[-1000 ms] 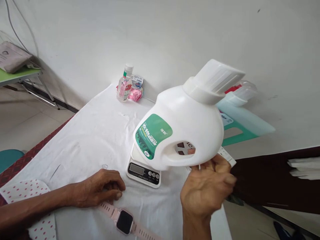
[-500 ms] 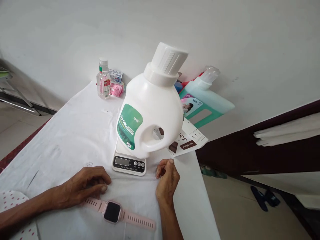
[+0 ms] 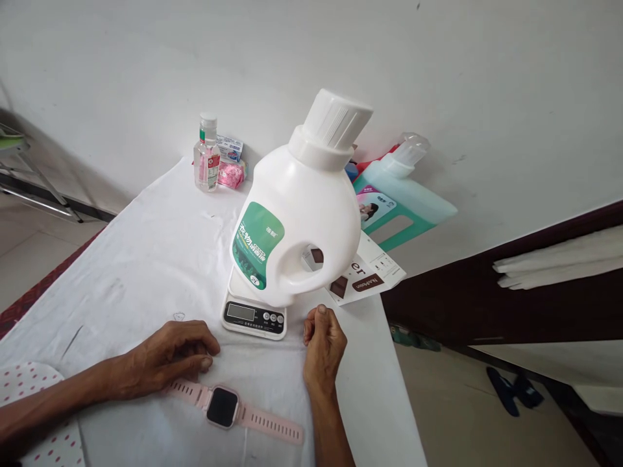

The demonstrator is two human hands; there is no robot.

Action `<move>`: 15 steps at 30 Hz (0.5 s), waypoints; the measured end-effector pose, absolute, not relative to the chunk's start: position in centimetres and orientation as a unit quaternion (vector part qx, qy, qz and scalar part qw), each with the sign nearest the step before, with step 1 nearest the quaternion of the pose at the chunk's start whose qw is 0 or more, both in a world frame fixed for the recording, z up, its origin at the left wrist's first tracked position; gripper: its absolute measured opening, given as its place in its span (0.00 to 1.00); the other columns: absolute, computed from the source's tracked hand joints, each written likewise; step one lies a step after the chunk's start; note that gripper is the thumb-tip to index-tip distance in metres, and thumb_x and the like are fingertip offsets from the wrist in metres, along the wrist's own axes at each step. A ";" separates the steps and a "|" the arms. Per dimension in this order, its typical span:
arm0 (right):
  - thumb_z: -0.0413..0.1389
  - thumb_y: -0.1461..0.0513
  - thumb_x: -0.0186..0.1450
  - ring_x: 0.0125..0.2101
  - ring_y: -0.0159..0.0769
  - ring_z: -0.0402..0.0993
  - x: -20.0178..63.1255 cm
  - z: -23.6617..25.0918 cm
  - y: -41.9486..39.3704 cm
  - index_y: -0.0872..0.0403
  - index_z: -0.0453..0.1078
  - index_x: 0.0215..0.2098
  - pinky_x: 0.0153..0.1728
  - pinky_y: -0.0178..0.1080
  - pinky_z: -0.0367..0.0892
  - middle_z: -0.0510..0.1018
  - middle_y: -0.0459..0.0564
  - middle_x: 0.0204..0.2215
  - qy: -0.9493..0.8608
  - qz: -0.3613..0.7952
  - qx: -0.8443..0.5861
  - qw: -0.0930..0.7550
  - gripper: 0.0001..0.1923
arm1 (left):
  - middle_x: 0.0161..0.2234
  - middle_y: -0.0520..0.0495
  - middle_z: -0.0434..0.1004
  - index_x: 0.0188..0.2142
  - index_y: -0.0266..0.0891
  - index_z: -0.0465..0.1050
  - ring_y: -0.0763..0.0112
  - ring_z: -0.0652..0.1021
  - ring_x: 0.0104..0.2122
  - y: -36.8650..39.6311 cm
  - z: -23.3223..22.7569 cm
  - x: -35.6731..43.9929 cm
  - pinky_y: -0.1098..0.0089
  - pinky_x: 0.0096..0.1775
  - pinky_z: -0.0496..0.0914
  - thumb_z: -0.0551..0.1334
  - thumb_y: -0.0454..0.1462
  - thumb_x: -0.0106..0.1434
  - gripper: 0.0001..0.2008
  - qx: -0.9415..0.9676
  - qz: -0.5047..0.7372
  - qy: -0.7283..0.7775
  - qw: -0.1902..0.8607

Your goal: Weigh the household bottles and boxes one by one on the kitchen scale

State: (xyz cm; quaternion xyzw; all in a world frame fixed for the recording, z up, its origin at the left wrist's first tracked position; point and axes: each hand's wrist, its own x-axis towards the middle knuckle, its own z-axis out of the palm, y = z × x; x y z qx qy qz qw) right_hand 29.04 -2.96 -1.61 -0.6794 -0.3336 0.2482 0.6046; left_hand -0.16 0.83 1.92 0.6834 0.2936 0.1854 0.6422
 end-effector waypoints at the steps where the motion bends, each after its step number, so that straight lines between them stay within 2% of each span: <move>1: 0.57 0.42 0.71 0.21 0.29 0.56 29.0 -1.5 -3.0 0.52 0.64 0.26 0.23 0.34 0.54 0.62 0.39 0.18 -0.338 0.247 -0.681 0.600 0.26 | 0.35 0.49 0.75 0.42 0.35 0.77 0.76 0.73 0.30 0.8 1.9 -0.2 0.73 0.33 0.69 0.62 0.37 0.70 0.07 0.686 0.186 0.293 0.640; 11: 0.57 0.42 0.70 0.22 0.29 0.56 28.9 -1.4 -3.0 0.52 0.62 0.25 0.25 0.34 0.54 0.62 0.39 0.18 -0.343 0.242 -0.689 0.591 0.27 | 0.35 0.49 0.76 0.42 0.36 0.77 0.76 0.75 0.30 0.8 1.7 -0.1 0.73 0.33 0.69 0.62 0.38 0.70 0.08 0.681 0.183 0.295 0.644; 15: 0.55 0.41 0.70 0.22 0.30 0.59 28.9 -1.3 -3.3 0.51 0.65 0.28 0.26 0.36 0.57 0.65 0.40 0.19 -0.346 0.235 -0.685 0.597 0.25 | 0.34 0.49 0.76 0.42 0.36 0.77 0.75 0.76 0.30 0.7 1.8 -0.1 0.73 0.32 0.70 0.62 0.38 0.70 0.08 0.677 0.184 0.294 0.649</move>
